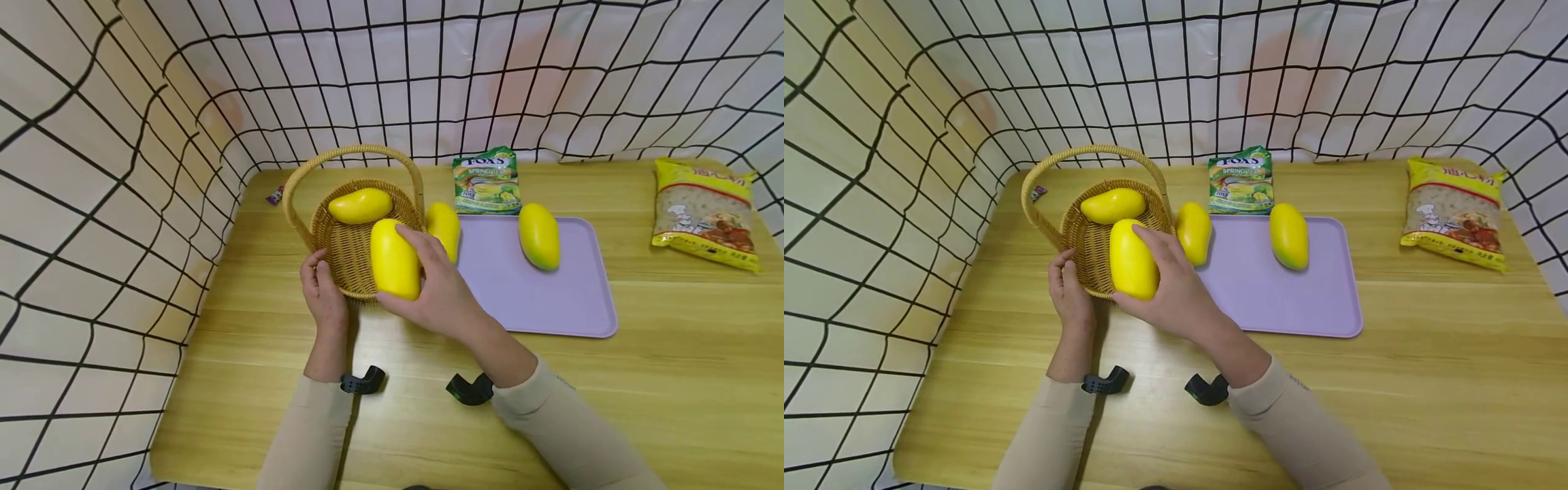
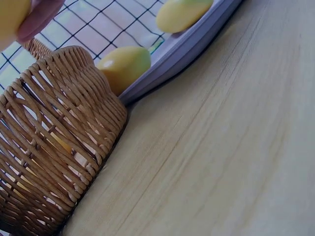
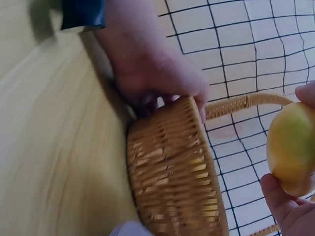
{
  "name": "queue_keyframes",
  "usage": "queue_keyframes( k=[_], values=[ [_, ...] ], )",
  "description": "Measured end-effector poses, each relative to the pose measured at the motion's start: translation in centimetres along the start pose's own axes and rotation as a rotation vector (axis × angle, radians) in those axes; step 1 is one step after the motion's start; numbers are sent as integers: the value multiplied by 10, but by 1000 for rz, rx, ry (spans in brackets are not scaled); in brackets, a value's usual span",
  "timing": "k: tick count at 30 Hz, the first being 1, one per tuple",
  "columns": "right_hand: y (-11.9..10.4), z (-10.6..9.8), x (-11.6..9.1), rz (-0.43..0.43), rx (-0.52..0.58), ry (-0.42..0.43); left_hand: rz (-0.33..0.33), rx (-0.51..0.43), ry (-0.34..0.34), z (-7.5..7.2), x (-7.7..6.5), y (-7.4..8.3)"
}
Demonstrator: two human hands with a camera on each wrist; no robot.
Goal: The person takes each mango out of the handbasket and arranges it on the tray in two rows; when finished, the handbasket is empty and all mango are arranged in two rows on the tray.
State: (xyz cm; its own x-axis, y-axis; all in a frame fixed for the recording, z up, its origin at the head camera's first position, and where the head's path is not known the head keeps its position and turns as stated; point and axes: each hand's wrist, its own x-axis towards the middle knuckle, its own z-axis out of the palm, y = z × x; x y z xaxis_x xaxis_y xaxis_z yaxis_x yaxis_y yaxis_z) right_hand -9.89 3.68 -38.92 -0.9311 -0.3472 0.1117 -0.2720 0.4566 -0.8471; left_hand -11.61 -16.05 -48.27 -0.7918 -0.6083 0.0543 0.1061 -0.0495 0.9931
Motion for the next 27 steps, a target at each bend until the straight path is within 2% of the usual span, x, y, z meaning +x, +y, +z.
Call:
queue_keyframes(
  k=[8,13,20,27],
  values=[
    [14,-14,-15,27,11,-3,9,12,5,0,0,0],
    [26,-22,-23,42,40,-35,12,-1,3,1,0,0],
    [43,-30,-35,6,86,-24,22,21,5,0,1,-2],
    [53,-33,-40,76,92,-34,37,47,6,0,0,0]
  ],
)
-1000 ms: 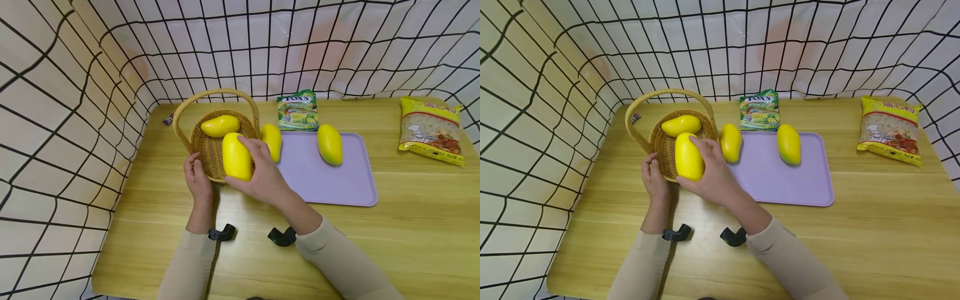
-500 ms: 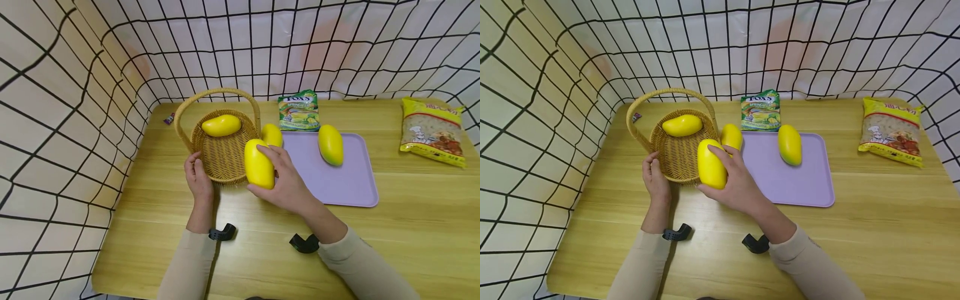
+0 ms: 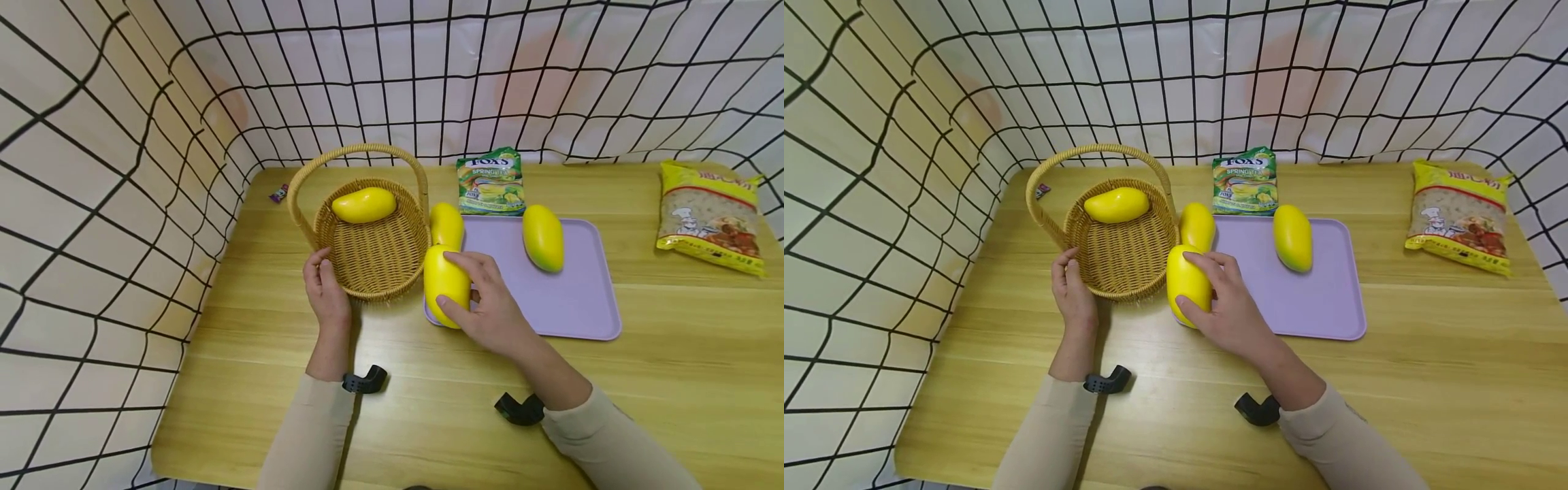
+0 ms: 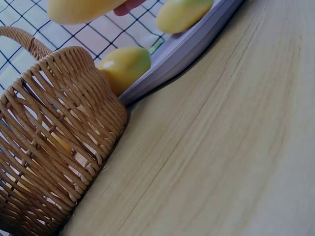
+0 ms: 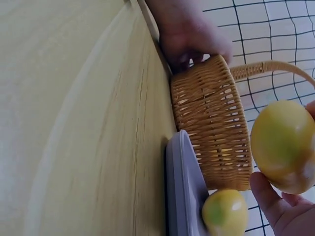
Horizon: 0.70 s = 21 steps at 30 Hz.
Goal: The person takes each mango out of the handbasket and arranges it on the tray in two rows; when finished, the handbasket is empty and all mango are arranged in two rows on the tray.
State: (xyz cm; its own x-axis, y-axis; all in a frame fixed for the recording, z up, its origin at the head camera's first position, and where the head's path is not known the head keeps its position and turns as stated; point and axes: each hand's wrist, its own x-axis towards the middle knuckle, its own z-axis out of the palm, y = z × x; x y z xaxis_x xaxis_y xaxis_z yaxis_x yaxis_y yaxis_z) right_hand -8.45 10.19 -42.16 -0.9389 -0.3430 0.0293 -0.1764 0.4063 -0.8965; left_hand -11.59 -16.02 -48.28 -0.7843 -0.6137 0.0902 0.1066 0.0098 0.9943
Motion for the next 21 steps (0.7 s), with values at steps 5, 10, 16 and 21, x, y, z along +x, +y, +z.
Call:
queue_keyframes(
  k=[5,10,16,21],
  values=[
    [4,-6,0,13,-71,10,7,8,-1,0,-1,2],
    [9,-12,2,27,-121,5,2,13,-2,0,-1,2],
    [12,-15,5,32,-160,-25,-6,18,-5,0,-1,2],
    [12,-14,6,88,-161,-90,-14,4,-6,1,-1,2]
  ],
)
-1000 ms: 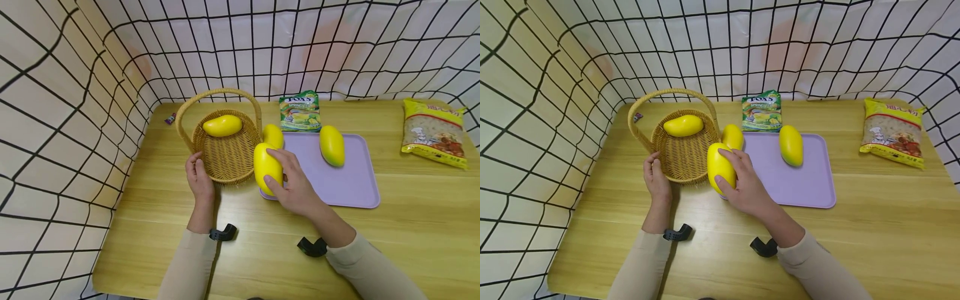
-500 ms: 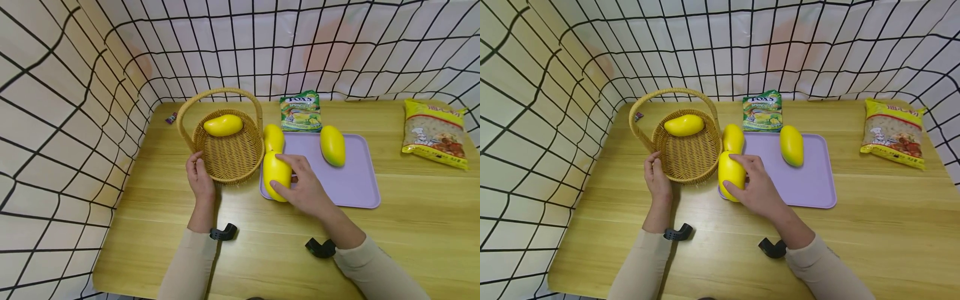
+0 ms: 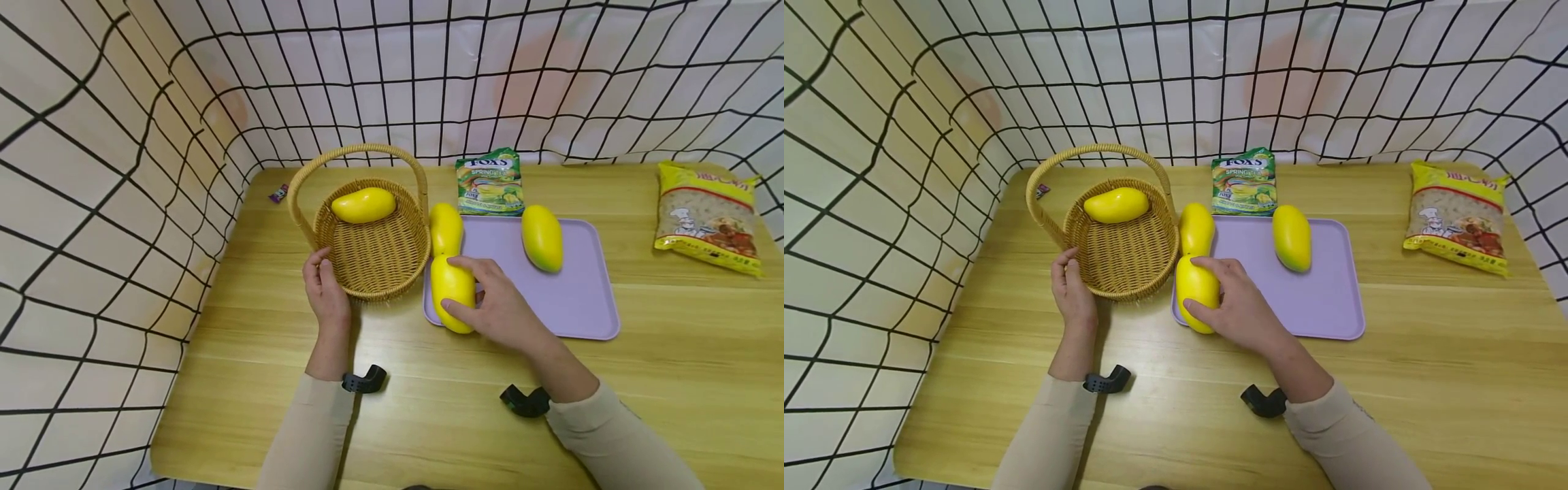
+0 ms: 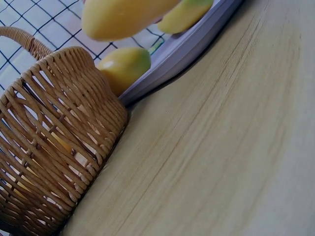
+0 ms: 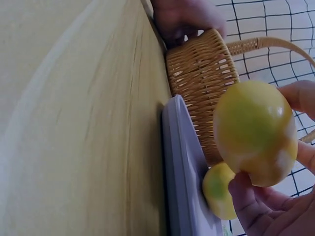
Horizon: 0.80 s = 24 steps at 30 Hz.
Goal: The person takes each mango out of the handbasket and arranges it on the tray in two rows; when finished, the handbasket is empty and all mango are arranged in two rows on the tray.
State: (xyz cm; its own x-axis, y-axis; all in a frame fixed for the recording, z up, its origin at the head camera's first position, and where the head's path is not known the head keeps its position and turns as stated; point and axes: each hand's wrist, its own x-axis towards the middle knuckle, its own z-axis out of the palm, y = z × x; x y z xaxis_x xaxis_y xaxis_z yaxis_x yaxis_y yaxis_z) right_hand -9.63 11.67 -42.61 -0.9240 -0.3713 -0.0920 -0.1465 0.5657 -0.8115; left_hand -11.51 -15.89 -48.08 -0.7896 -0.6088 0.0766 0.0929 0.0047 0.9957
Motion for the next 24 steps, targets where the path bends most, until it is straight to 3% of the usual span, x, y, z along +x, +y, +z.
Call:
queue_keyframes(
  k=[9,24],
  values=[
    [6,9,5,38,51,-59,-1,-33,-12,-1,0,0],
    [11,15,13,64,53,-53,0,-33,-10,0,-1,1]
  ],
)
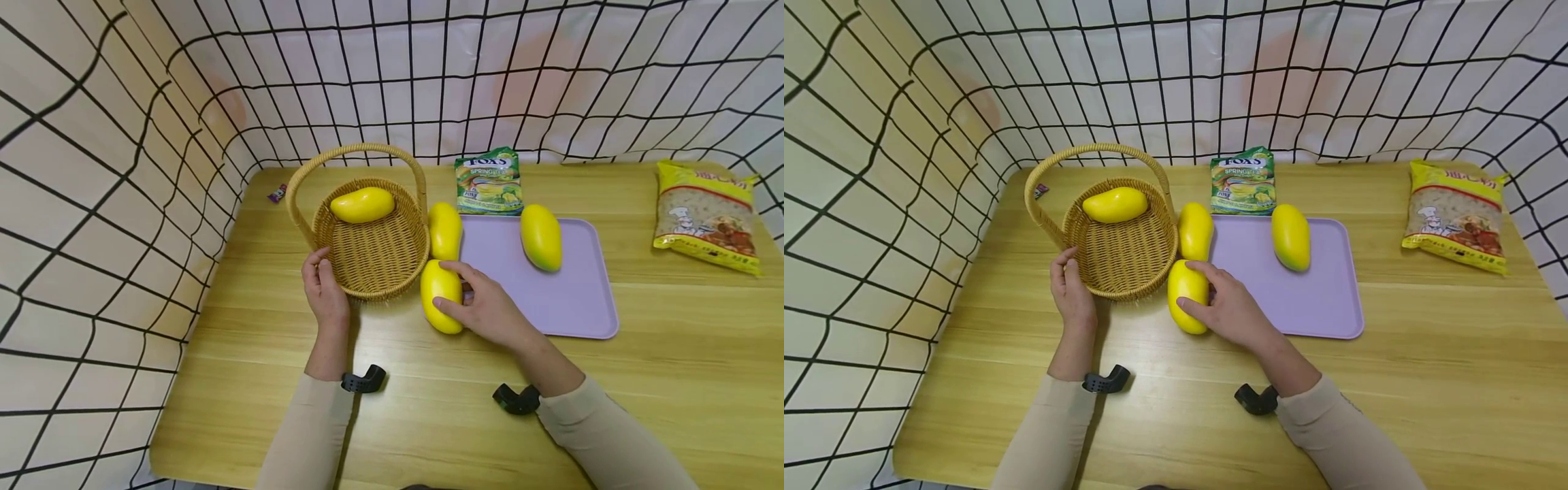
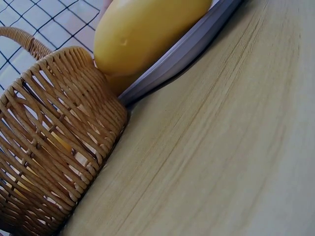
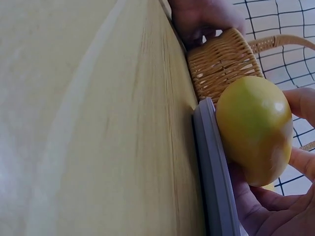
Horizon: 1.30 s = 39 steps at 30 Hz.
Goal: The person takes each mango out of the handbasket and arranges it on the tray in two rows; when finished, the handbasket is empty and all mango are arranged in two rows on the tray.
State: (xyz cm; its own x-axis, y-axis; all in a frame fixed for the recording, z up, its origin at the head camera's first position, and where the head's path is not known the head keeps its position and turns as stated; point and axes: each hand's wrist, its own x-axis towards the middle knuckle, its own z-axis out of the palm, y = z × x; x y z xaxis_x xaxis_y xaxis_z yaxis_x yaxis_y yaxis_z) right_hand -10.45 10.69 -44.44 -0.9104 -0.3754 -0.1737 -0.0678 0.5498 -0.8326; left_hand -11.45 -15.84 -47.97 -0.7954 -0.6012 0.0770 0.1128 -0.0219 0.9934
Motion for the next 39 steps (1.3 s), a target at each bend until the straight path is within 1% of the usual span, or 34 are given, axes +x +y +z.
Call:
queue_keyframes(
  k=[11,17,21,32,39],
  values=[
    [2,-1,3,35,20,-6,-7,-9,-14,-1,-1,1],
    [2,-1,3,27,-19,3,-7,-9,-20,-1,-1,0],
    [3,0,4,29,-23,2,-5,-15,-25,-1,0,-1],
    [4,0,4,12,-46,0,-5,14,-9,-1,1,-2],
    [4,-1,3,10,-54,3,-13,-7,-14,-1,1,0]
  ],
)
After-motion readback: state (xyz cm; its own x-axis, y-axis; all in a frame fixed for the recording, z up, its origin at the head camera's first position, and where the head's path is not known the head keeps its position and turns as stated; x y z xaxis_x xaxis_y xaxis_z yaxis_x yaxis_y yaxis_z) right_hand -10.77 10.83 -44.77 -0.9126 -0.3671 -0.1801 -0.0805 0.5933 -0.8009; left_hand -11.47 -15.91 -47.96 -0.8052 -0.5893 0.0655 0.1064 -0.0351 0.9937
